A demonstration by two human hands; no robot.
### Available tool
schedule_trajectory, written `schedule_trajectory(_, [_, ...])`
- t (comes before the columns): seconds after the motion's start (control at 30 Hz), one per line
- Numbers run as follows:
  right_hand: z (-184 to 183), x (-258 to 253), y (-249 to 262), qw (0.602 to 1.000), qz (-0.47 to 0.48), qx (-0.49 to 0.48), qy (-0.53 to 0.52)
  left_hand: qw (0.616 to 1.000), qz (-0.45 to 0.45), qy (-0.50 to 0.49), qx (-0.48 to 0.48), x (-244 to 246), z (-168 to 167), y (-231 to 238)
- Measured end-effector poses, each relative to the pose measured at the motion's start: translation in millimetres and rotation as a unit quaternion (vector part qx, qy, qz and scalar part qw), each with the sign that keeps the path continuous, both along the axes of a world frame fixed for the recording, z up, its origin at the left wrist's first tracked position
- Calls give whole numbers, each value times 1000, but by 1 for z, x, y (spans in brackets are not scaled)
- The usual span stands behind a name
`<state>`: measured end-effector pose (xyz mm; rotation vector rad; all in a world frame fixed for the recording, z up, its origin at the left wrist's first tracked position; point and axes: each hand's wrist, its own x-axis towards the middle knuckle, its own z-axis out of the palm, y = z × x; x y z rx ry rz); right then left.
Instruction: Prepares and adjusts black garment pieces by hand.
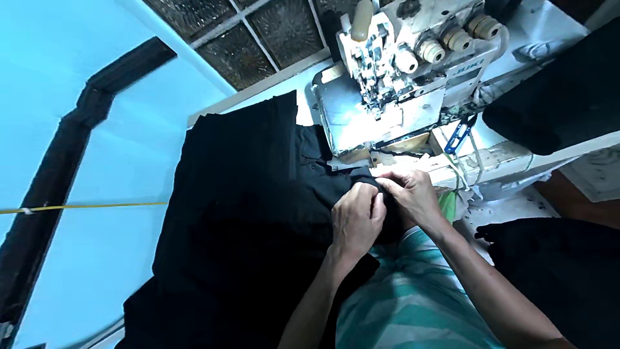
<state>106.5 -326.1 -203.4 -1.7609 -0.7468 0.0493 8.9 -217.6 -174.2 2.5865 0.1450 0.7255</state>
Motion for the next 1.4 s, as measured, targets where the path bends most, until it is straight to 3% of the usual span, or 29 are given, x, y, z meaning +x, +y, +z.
schedule_trajectory(0.1, [-1,-11,-1,999,17,-22,-33,997,-14,13,80,-2,-8,24])
schedule_trajectory(0.2, [-13,-23,-12,996,57,-65,-12,991,80,56,87,-9,-18,86])
schedule_trajectory(0.3, [-21,-25,-9,994,72,-74,19,987,142,39,66,-13,-23,87])
schedule_trajectory(0.37, [-20,-20,-10,995,61,-70,38,987,150,50,-7,-19,-20,81])
schedule_trajectory(0.5, [-16,-12,-12,997,67,-14,45,952,68,33,-296,-27,-6,85])
schedule_trajectory(0.57, [-12,-11,-13,993,112,11,-21,921,38,-4,-388,-27,1,83])
schedule_trajectory(0.63, [-4,-14,-13,981,131,-25,-141,910,33,-21,-413,-27,9,78])
schedule_trajectory(0.77, [3,-24,-8,960,38,-103,-257,942,11,-23,-334,-39,30,52])
schedule_trajectory(0.83, [4,-26,-6,962,-2,-97,-257,961,-73,-19,-268,-49,41,34])
schedule_trajectory(0.93, [7,-31,-4,968,-13,-69,-243,945,-254,16,-208,-53,43,28])
schedule_trajectory(1.13, [-3,-34,-3,964,35,-59,-259,973,-77,-52,-213,-39,51,53])
schedule_trajectory(1.4, [1,-36,-4,960,51,-48,-270,978,-104,-15,-180,-25,53,45])
